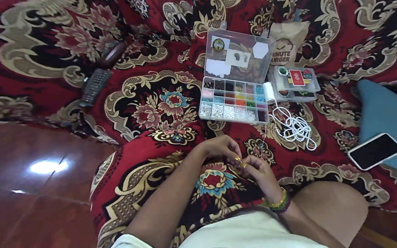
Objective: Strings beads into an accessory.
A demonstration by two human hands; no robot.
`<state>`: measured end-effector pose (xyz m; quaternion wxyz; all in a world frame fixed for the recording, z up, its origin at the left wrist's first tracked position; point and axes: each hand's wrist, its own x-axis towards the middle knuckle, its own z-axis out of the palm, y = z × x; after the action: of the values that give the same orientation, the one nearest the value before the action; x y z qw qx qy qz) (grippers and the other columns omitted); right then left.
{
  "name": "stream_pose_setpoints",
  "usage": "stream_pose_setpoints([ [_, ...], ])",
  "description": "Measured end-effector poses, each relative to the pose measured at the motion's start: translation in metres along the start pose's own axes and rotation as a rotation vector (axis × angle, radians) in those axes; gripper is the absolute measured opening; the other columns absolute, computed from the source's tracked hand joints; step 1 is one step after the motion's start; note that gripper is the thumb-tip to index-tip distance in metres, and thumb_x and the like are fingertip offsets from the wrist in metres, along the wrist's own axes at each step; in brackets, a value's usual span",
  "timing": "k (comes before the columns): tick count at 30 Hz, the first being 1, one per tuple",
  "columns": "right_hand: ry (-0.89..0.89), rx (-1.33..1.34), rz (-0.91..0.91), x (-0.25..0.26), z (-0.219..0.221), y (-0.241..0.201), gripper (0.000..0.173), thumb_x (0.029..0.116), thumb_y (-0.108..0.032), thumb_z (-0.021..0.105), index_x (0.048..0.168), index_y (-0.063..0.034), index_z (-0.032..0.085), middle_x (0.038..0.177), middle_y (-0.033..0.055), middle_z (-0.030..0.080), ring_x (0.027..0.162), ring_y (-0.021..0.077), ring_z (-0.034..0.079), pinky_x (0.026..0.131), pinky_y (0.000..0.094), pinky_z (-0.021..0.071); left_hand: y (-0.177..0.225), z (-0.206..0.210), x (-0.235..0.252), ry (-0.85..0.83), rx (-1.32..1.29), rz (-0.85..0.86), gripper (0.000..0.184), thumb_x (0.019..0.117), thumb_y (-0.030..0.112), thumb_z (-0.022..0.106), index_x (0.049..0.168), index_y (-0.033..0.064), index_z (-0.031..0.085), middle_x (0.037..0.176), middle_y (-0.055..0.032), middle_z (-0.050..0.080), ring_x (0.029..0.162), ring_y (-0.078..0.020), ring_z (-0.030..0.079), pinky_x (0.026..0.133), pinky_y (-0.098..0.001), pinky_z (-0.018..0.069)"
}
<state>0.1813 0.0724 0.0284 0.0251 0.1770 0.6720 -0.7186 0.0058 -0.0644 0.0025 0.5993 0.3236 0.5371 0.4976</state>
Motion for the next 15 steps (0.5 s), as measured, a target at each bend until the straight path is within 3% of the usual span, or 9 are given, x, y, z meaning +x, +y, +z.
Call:
stream_pose_setpoints([
  [3, -0.002, 0.010, 0.031, 0.0009, 0.0006, -0.0022, 0.011, 0.0946, -0.008, 0.060, 0.088, -0.0051, 0.068, 0.076, -0.0047, 0.068, 0.069, 0.0023, 0.066, 0.068, 0.0202, 0.0571, -0.0020, -0.0010, 0.0005, -0.020, 0.005, 0.018, 0.009, 0.0876, 0.002, 0.069, 0.087, 0.0109, 0.072, 0.074, 0.0095, 0.071, 0.065, 0.0007, 0.066, 0.065, -0.0190, 0.0565],
  [15, 0.028, 0.031, 0.087, 0.0025, -0.0004, -0.0096, 0.016, 0.1002, -0.009, 0.062, 0.102, 0.0061, 0.067, 0.083, 0.0047, 0.070, 0.072, 0.0069, 0.068, 0.072, 0.0252, 0.0592, -0.0009, -0.0016, -0.0006, 0.098, 0.031, 0.068, 0.011, 0.0863, 0.009, 0.068, 0.086, 0.0161, 0.076, 0.077, 0.0098, 0.073, 0.068, -0.0003, 0.068, 0.068, -0.0197, 0.0582],
])
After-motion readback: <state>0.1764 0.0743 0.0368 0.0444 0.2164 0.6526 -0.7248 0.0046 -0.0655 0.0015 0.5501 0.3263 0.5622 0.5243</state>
